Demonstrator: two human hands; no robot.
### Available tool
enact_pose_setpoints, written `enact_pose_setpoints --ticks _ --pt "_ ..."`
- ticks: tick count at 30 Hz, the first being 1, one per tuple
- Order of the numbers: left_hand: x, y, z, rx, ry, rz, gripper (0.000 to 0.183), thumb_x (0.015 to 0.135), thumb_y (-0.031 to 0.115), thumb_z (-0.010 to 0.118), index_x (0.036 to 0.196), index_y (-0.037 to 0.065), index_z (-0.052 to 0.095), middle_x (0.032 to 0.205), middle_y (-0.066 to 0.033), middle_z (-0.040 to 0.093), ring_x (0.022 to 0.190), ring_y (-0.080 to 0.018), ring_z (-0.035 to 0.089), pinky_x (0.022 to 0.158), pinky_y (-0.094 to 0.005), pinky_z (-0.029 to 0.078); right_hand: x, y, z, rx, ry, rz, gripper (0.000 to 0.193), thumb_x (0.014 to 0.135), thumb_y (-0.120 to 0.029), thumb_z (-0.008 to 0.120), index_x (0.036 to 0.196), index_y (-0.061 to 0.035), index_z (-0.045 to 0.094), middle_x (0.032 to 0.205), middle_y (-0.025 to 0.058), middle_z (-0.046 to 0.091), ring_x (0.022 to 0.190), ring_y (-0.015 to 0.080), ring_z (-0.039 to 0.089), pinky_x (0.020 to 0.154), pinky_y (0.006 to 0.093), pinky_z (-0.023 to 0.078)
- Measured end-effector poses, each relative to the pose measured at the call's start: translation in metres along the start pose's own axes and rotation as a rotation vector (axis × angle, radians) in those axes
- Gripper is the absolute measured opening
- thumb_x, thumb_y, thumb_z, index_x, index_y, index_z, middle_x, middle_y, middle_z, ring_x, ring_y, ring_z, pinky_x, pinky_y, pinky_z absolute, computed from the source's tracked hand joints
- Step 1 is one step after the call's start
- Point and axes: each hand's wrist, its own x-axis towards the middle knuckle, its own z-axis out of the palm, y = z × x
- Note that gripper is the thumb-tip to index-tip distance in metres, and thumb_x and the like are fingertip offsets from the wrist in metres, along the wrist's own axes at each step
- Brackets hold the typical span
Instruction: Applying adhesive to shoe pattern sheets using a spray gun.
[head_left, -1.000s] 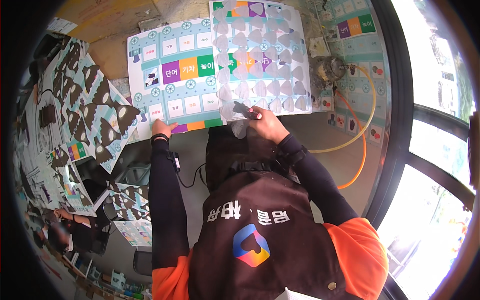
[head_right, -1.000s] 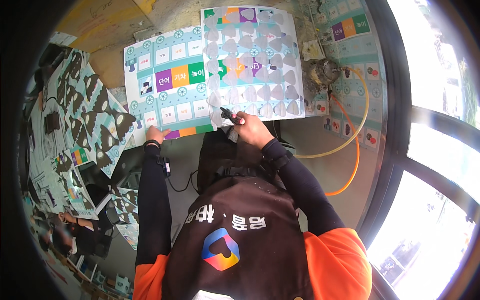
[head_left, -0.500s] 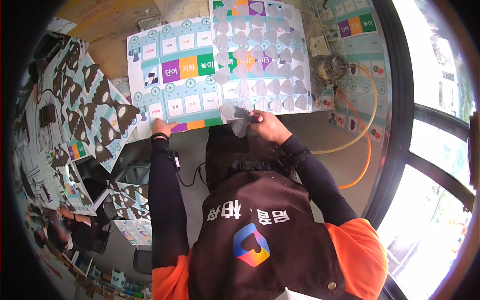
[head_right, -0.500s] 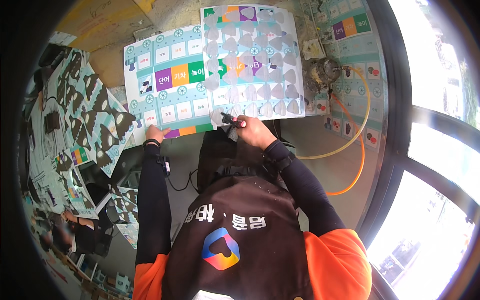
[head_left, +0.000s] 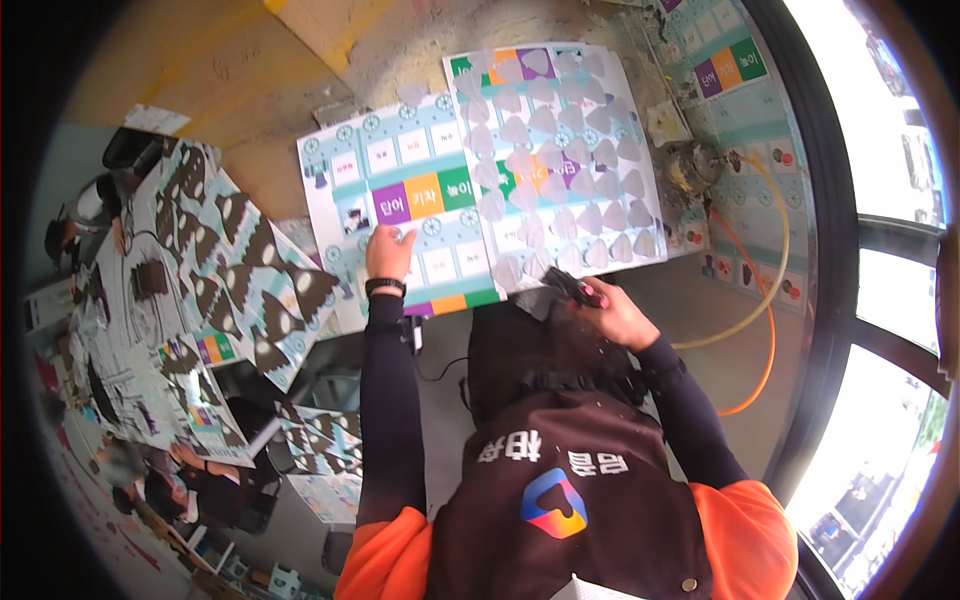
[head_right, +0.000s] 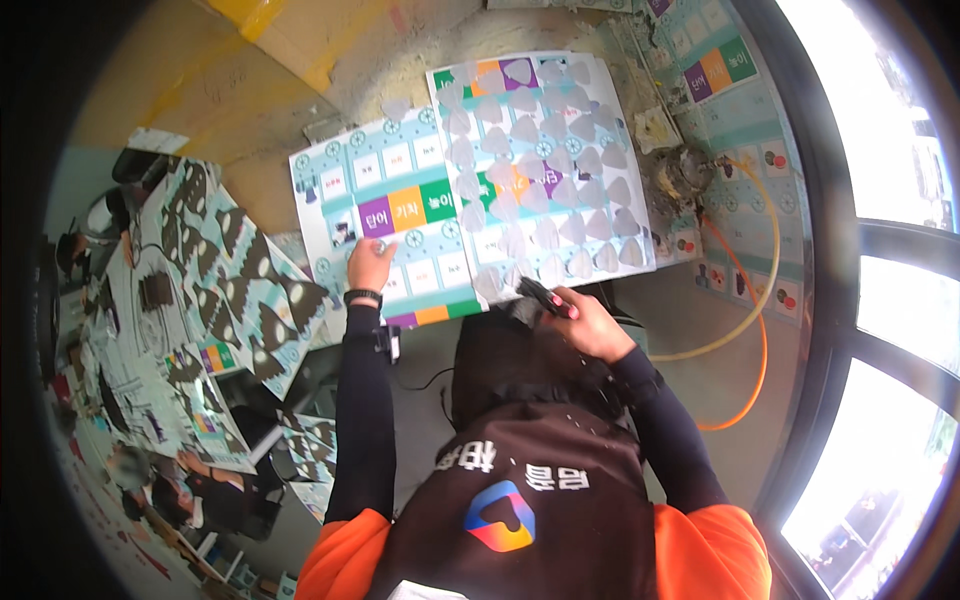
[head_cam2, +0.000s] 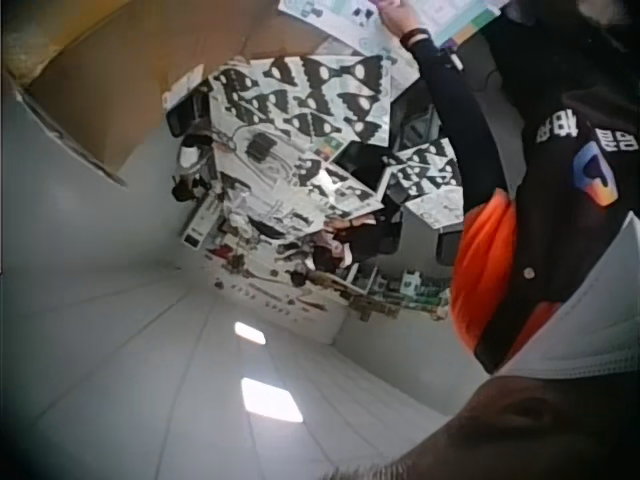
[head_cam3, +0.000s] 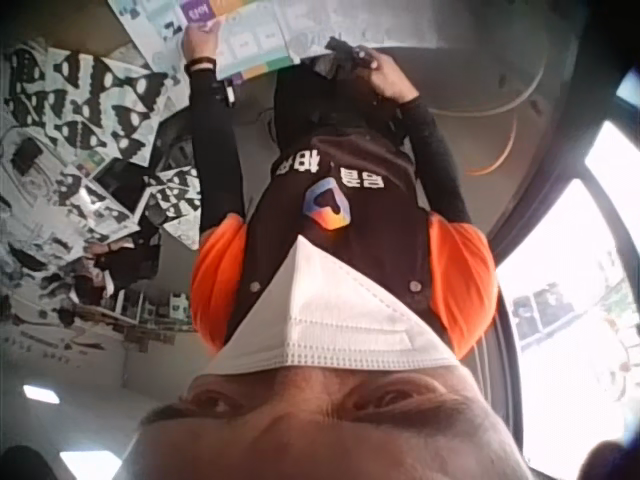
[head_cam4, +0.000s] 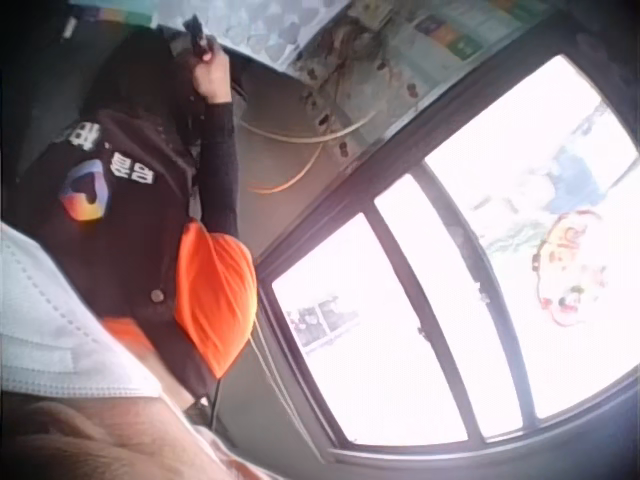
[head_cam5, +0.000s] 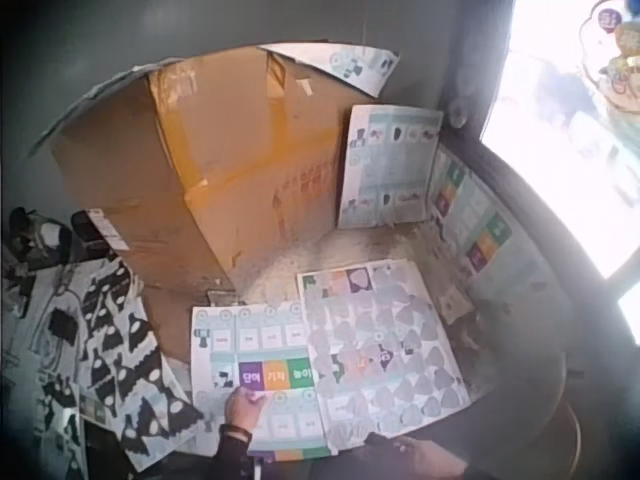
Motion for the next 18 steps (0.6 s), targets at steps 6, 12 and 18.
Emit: enact_pose_setpoints --ticks 6,12,18 --pt "0.179 0.091 0.043 -0.219 0.087 -0.201 0.057 0.078 0.052 0.078 0.099 -0.001 0.072 0.094 -0.0195 0.074 0.092 -0.0355 0.071 0.084 -0.0435 0.054 -0.016 0.012 -0.003 0.11 0.096 0.094 0.022 0.083 -0.009 0.064 0.105 -0.0035 0.062 0.085 0.0095 0.068 0.075 0.0186 0.063 0.07 0.0337 0.05" --pt "0.223 0.128 0.075 -0.111 0.199 -0.368 0.05 0.081 0.051 0.075 0.089 0.001 0.077 0.09 -0.0209 0.074 0.089 -0.0364 0.072 0.081 -0.0454 0.055 -0.026 0.019 -0.006 0.221 0.205 0.131 0.027 0.083 -0.006 0.063 0.109 -0.0034 0.062 0.087 0.0095 0.068 0.076 0.0184 0.063 0.072 0.0328 0.05" --pt "0.236 0.128 0.077 -0.241 0.351 -0.373 0.033 0.084 0.033 0.073 0.08 0.0 0.071 0.082 -0.019 0.073 0.08 -0.036 0.071 0.074 -0.0435 0.054 -0.018 0.021 -0.011 0.16 0.206 0.236 0.027 0.083 -0.006 0.063 0.11 -0.0033 0.061 0.087 0.0112 0.069 0.078 0.0227 0.066 0.073 0.0345 0.05"
